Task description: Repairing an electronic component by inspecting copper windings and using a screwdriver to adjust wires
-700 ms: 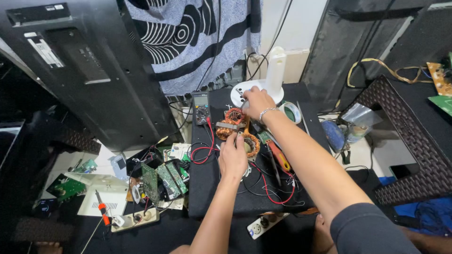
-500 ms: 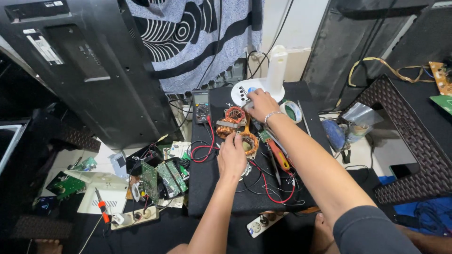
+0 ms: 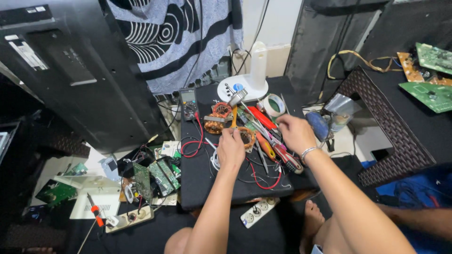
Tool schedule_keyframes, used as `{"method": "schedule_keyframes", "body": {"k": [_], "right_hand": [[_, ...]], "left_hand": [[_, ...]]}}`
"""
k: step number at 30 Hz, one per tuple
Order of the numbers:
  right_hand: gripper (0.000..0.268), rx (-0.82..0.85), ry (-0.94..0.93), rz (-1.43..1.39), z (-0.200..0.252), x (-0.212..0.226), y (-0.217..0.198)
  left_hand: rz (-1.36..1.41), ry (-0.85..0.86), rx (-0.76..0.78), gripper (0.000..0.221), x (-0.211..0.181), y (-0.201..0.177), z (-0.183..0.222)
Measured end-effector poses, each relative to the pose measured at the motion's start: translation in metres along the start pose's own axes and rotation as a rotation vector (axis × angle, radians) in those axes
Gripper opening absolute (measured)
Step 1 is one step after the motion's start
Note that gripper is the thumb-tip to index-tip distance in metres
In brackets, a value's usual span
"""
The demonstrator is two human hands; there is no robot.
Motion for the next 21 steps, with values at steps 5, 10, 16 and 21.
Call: {"method": "schedule_keyframes", "body": {"k": [5, 10, 16, 21], "right_hand": [[0.032, 0.150, 0.017, 0.156, 0.012, -0.025, 0.067], [0.032, 0.142, -0.097, 0.251, -0.004, -0.003, 0.083], [0.036, 0.341, 0.111, 0.188, 0.009, 0.047, 0.036], [0.032, 0.261, 0.140, 0.213, -0.022, -0.018, 0.084]], "left_hand": [[0.120, -0.110, -0.040, 0.044, 0.022, 0.010, -0.009], [0.509, -0.275, -0.094, 0.059, 0.025, -0.004, -0.021], [0.939, -0.279, -0.145, 0.063, -0.003, -0.029, -0.010], [1.371, -0.464, -0.076, 0.041, 0.016, -0.009, -0.022]]}}
Point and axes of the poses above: each hand's wrist, its own z-axis away from the middle knuckle, its own y-axis out of the palm, x = y × z, the point moved 8 cm from there along -z, towards the middle knuckle, and after that the axes turned 6 degrees about -x, right-handed, at the moved point
